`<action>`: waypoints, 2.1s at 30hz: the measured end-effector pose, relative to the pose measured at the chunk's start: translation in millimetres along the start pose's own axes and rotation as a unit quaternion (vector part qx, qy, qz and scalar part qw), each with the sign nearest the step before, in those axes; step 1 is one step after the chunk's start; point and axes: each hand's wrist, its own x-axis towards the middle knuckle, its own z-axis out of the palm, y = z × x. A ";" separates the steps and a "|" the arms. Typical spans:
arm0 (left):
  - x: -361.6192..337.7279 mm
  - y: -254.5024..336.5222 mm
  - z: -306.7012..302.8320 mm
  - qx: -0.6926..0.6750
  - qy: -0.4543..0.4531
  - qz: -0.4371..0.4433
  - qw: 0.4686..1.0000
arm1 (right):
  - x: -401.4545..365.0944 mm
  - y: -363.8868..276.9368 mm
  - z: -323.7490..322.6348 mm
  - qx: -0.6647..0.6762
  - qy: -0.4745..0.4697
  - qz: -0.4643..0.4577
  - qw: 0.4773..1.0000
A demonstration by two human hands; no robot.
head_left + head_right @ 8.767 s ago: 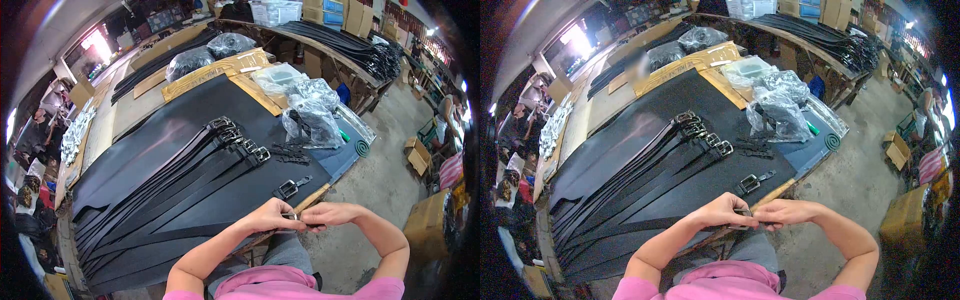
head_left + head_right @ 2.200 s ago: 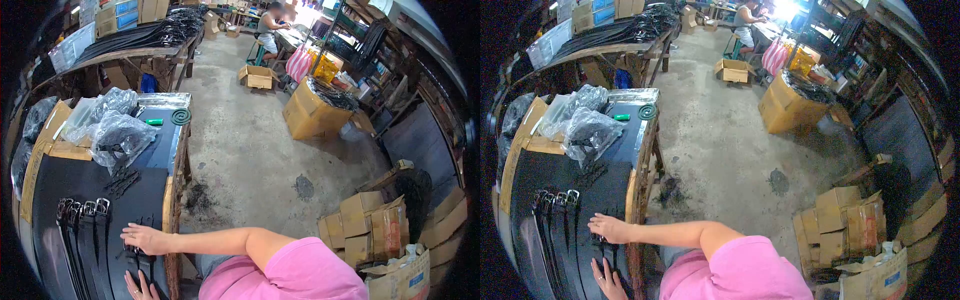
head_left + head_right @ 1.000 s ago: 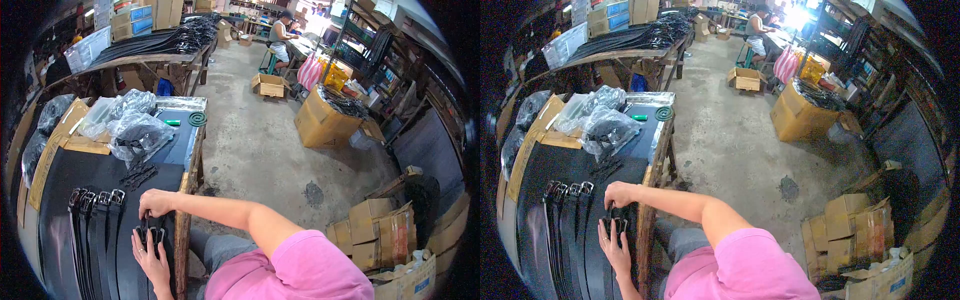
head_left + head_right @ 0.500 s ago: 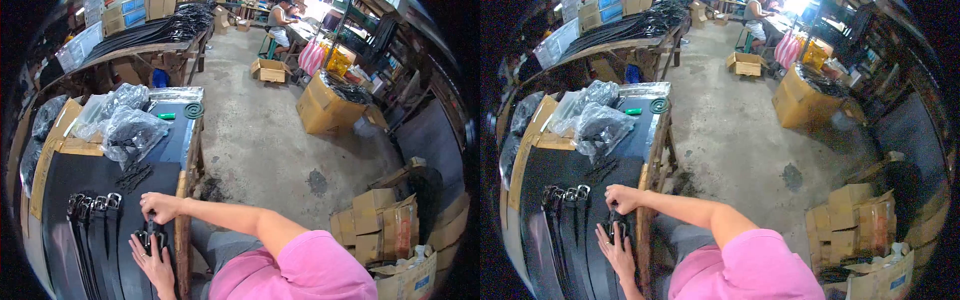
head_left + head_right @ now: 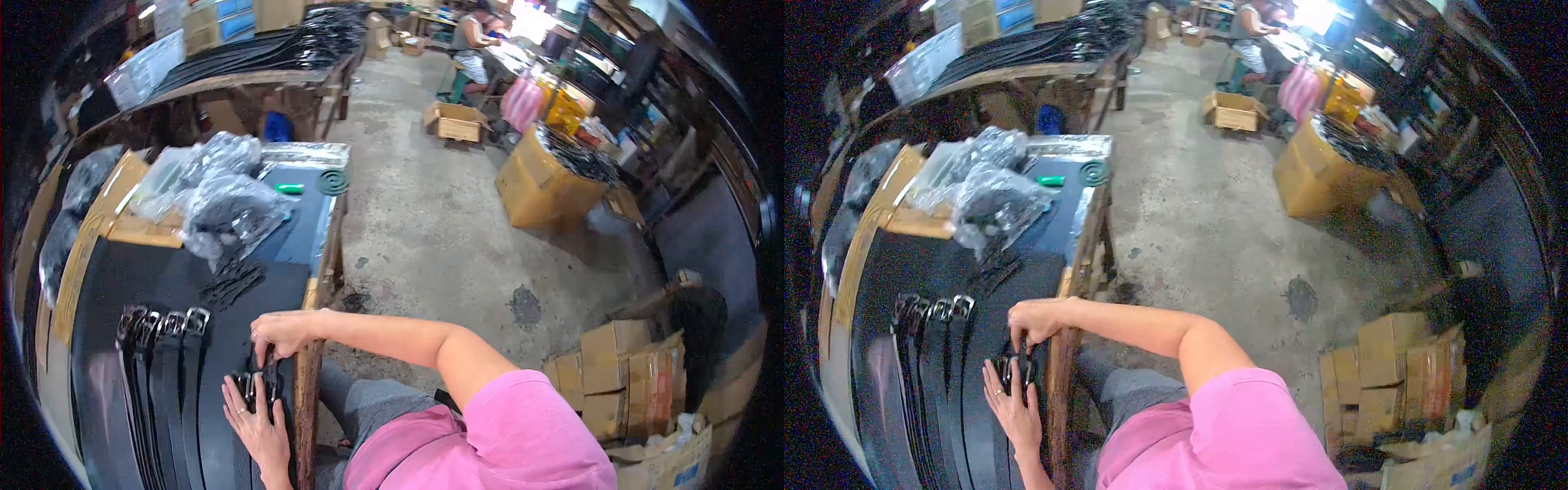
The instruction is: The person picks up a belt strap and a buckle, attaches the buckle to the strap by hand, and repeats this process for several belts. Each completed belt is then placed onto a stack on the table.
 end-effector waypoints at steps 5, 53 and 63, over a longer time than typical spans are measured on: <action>10.2 -8.4 -14.5 -0.061 -0.006 -0.005 0.998 | 1.9 -2.3 -17.7 0.033 0.026 0.012 0.999; 68.2 -33.3 -148.4 -0.612 0.167 -0.091 0.768 | 73.4 -117.6 3.6 0.518 0.277 0.014 0.809; 34.4 -13.2 -135.0 -0.698 0.075 -0.043 0.711 | 52.4 -181.8 -37.2 0.491 0.186 -0.024 0.851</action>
